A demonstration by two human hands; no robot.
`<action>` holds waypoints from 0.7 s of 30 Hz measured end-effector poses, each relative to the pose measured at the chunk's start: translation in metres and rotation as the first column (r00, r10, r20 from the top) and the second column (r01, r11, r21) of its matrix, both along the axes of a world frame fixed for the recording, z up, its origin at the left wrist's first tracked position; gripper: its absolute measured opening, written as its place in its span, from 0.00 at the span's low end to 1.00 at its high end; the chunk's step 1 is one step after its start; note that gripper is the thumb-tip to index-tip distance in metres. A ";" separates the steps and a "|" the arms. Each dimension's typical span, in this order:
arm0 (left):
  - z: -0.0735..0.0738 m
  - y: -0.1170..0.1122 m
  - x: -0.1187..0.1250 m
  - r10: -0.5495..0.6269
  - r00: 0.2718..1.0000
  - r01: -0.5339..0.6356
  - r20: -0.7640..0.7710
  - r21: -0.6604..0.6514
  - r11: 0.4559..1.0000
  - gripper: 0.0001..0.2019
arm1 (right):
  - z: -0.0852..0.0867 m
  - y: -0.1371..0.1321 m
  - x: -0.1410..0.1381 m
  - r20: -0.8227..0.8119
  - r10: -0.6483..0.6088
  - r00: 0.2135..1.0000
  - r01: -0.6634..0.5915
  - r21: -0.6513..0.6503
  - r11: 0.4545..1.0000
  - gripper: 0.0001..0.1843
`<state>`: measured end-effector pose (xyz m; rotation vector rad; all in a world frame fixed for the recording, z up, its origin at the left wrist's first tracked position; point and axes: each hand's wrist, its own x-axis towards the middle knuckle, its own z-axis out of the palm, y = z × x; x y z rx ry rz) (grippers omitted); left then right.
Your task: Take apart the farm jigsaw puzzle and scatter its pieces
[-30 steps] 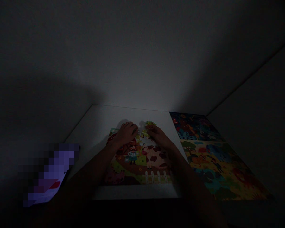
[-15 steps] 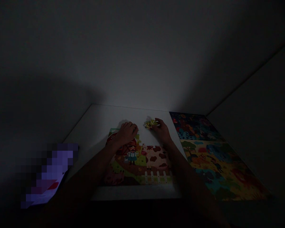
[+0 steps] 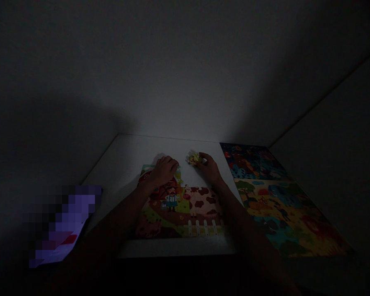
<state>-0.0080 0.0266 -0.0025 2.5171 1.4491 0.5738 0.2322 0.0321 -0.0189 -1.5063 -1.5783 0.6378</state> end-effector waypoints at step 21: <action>0.005 -0.002 -0.005 -0.024 0.946 0.044 0.322 -0.056 0.997 0.16 | 0.003 -0.002 0.005 -0.007 -0.014 1.000 0.014 0.093 0.996 0.20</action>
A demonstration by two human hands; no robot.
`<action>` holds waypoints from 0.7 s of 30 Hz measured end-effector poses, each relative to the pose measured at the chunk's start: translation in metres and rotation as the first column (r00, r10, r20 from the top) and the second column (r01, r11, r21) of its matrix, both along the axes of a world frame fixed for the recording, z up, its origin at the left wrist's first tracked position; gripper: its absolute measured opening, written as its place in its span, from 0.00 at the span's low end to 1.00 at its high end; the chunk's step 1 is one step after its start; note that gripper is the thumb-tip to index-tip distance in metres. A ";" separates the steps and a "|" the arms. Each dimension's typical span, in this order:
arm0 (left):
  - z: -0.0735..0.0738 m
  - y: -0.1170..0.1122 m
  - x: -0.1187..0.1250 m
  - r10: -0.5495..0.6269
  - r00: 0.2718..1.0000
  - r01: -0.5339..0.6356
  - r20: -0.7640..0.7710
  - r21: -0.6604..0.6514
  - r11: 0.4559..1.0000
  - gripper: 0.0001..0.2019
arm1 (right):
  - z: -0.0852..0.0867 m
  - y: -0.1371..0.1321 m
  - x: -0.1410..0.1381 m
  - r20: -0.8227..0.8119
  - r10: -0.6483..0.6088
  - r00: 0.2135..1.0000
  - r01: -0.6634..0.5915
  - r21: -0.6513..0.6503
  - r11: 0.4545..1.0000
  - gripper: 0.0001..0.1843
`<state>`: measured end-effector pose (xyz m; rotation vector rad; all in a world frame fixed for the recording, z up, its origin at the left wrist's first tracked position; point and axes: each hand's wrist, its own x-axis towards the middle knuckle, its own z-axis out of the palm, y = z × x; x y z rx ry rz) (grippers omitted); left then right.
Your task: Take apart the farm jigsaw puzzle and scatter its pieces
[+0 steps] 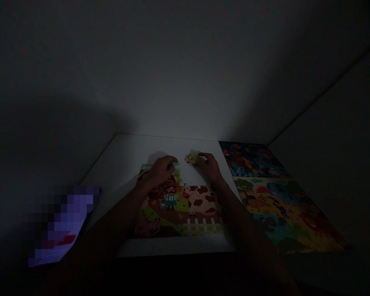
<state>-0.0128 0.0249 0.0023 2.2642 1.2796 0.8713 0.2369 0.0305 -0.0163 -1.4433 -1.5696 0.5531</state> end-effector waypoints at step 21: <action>0.011 -0.004 -0.005 -0.043 0.978 0.080 0.205 -0.175 0.981 0.18 | 0.001 -0.001 -0.001 -0.044 -0.037 0.998 0.037 -0.004 0.999 0.19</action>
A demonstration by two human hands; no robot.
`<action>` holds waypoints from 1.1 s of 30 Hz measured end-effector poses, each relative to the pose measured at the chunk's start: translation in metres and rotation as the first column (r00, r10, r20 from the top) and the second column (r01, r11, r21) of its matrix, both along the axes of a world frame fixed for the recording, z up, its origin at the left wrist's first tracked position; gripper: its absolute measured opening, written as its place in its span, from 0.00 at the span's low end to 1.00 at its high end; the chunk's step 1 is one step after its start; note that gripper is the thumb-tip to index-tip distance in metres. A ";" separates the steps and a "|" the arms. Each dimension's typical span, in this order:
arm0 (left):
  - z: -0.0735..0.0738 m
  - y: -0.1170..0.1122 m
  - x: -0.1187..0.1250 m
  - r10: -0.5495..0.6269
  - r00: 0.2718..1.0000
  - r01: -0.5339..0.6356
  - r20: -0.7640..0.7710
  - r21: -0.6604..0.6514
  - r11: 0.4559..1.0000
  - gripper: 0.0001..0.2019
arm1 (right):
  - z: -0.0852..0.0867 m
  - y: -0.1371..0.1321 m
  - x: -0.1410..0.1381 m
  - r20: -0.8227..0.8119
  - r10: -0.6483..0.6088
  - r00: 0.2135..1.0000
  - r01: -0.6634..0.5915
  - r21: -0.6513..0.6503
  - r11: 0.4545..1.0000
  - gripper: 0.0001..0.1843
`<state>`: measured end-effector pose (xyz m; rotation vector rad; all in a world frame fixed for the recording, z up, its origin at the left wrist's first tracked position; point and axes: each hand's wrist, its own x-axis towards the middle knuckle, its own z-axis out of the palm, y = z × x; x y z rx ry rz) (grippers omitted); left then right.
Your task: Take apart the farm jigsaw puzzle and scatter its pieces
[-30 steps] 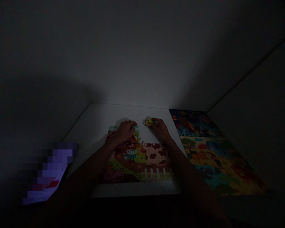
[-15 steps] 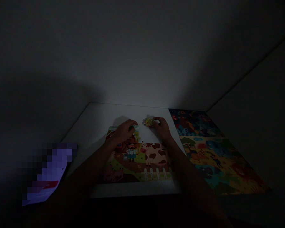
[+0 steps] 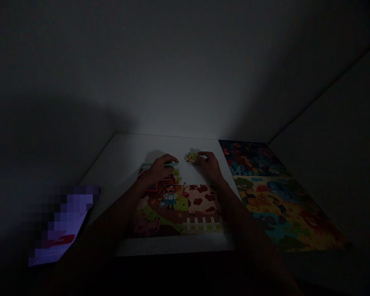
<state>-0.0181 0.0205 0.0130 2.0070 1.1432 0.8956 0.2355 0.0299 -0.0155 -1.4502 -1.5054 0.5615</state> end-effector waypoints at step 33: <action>-0.001 0.006 0.006 0.264 0.909 -0.211 0.323 -0.190 0.959 0.15 | 0.036 -0.034 -0.032 0.166 0.405 0.899 -0.384 -0.146 0.912 0.19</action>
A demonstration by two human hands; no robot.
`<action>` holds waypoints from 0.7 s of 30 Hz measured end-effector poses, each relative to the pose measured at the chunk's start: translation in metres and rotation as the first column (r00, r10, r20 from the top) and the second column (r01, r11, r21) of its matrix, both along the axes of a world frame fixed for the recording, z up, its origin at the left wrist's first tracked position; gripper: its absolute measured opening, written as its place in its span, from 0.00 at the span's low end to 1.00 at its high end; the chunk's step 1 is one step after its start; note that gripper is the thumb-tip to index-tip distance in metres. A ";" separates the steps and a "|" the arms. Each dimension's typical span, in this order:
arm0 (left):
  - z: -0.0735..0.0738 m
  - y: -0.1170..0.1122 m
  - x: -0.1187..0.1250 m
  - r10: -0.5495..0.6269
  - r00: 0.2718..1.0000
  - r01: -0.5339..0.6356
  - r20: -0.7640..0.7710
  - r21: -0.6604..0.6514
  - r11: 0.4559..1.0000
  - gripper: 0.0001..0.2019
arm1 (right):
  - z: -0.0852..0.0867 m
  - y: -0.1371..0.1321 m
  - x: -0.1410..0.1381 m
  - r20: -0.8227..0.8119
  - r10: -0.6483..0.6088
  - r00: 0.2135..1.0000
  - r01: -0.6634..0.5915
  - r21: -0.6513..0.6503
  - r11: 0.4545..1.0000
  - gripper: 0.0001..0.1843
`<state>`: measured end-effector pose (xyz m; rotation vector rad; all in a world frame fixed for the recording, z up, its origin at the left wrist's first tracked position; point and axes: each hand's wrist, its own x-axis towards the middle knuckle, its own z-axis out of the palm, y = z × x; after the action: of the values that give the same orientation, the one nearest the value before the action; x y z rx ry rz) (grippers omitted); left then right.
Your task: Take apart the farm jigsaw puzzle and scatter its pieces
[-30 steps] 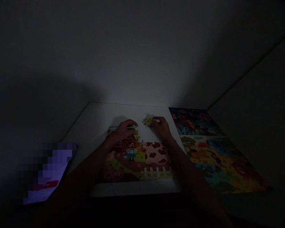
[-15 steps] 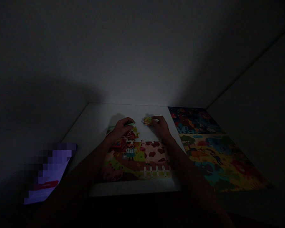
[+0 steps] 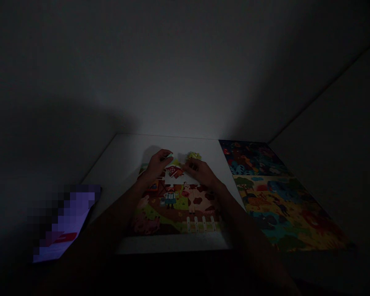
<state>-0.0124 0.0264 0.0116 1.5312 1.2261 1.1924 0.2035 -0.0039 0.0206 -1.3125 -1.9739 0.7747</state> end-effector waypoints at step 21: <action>0.006 -0.001 -0.001 0.047 0.954 0.023 0.296 -0.229 0.973 0.21 | -0.008 0.003 0.003 -0.221 0.029 0.975 -0.058 -0.123 0.991 0.19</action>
<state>-0.0131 0.0256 0.0174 1.1267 1.1257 1.1949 0.2062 -0.0005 0.0127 -1.2026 -1.8070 1.0377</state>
